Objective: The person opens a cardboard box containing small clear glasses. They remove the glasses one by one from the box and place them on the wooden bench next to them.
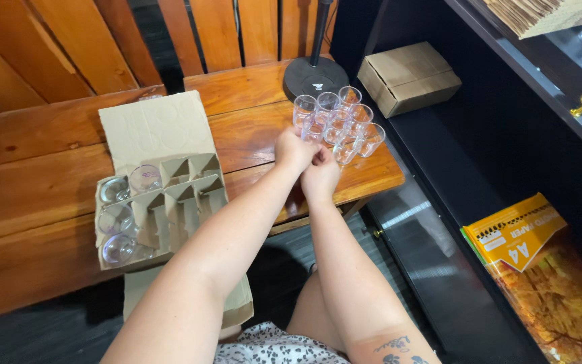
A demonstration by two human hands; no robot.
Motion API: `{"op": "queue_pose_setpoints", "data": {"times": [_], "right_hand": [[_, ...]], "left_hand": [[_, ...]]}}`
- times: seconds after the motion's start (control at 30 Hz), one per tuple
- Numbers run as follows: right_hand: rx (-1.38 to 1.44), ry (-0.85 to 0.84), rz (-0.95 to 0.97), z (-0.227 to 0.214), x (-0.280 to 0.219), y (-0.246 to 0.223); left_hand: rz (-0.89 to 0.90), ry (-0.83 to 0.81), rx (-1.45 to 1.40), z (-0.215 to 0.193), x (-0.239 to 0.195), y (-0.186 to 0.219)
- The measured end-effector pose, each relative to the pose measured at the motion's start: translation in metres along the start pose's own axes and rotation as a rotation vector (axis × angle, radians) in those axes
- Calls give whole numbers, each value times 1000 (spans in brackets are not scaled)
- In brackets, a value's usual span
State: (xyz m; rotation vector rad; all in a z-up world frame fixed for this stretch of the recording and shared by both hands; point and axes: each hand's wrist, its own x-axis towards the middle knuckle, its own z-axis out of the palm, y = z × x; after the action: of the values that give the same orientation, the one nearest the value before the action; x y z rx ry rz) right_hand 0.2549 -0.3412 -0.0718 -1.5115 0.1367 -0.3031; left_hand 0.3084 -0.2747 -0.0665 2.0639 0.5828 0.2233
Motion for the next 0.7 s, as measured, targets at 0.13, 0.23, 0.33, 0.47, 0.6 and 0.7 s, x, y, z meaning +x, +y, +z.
{"op": "queue_pose_setpoints", "data": {"times": [0.13,0.23,0.33,0.47,0.6,0.7], "right_hand": [[30,-10,-54,2,4,24],[133,-85,-77,6,-18,-7],[174,-119,-85,10,-61,-66],[127,-227,-142,31,-84,-84],[14,-385,-191,61,-95,-76],[-69,-489,-298,85,-117,-90]], "left_hand": [[-27,-5,-25,-7,-9,-4],[39,-63,33,-41,-29,3],[126,-91,-3,-90,-56,6],[255,-68,-99,-158,-79,-1],[306,-74,-56,-209,-72,-35],[309,-79,-86,-274,-103,-32]]}}
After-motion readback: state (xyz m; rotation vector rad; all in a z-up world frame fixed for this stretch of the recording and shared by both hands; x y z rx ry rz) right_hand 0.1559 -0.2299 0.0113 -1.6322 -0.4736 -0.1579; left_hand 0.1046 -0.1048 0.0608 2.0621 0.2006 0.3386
